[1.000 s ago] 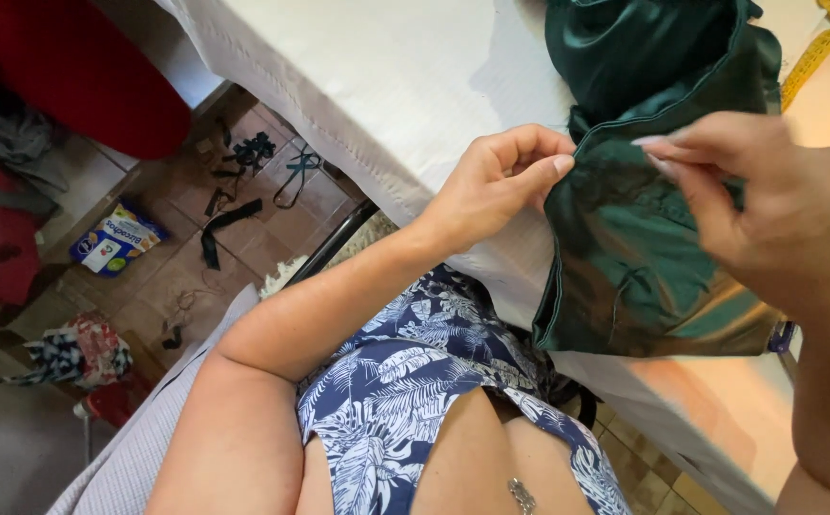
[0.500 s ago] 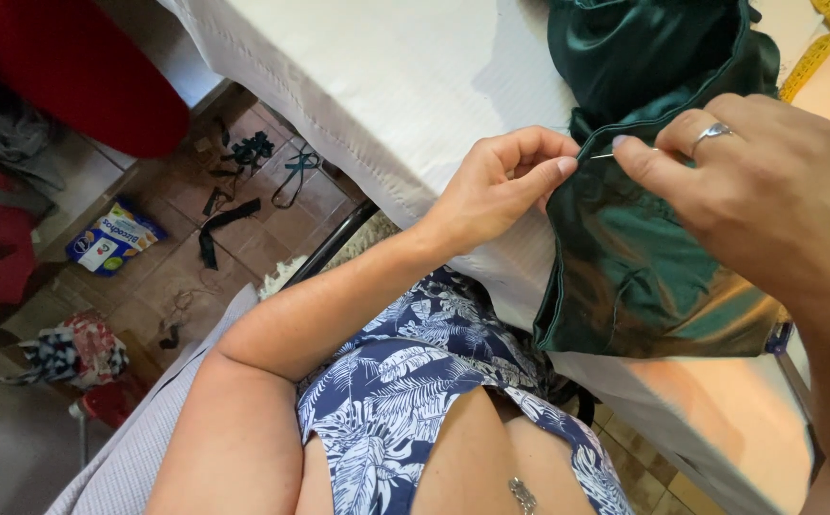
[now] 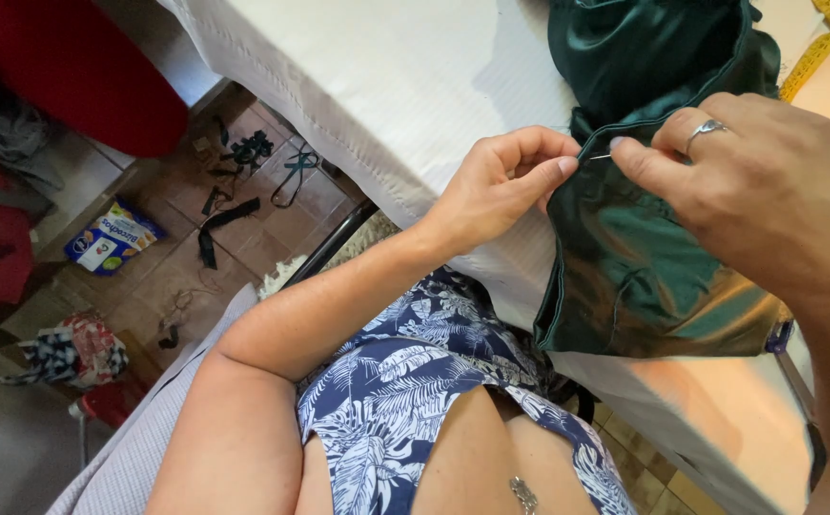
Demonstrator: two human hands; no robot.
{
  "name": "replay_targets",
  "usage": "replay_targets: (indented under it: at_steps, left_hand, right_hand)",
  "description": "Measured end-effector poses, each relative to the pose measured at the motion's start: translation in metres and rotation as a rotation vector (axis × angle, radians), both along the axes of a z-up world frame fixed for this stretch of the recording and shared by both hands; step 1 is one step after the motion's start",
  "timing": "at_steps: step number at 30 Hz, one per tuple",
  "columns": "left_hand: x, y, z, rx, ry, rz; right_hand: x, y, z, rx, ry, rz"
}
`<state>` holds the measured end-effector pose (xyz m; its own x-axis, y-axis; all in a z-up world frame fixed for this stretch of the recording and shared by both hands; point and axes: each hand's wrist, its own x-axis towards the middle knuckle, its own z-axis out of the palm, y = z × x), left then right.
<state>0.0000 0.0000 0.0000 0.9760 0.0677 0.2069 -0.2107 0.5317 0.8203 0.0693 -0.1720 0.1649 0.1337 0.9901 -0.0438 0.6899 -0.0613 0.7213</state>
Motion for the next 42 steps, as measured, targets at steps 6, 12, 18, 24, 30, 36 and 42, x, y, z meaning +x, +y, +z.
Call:
replay_targets:
  at_steps: [6,12,18,24,30,36,42]
  left_hand:
    - [-0.001,0.000,0.001,0.036,0.014,0.034]
    - [-0.001,-0.005,-0.005,0.051,0.004,0.071]
    - [-0.004,-0.005,-0.003,0.073,0.034,0.093]
    - [-0.010,-0.009,0.004,0.140,0.034,0.160]
    - [-0.009,-0.012,0.000,0.088,0.013,0.162]
    - [-0.008,-0.012,-0.002,0.045,-0.005,0.146]
    - [-0.007,-0.013,-0.005,0.090,-0.002,0.177]
  right_hand:
    - [-0.005,0.008,0.004,-0.056,-0.011,-0.005]
    - [-0.003,0.018,0.005,-0.220,-0.087,0.065]
    - [0.002,0.025,0.006,-0.263,-0.095,0.096]
    - [0.014,0.026,0.014,-0.223,-0.043,0.204]
    - [0.009,0.035,0.017,-0.143,-0.101,0.375]
    - [0.007,0.039,0.020,-0.173,-0.131,0.391]
    - [0.013,0.040,0.015,-0.146,-0.067,0.457]
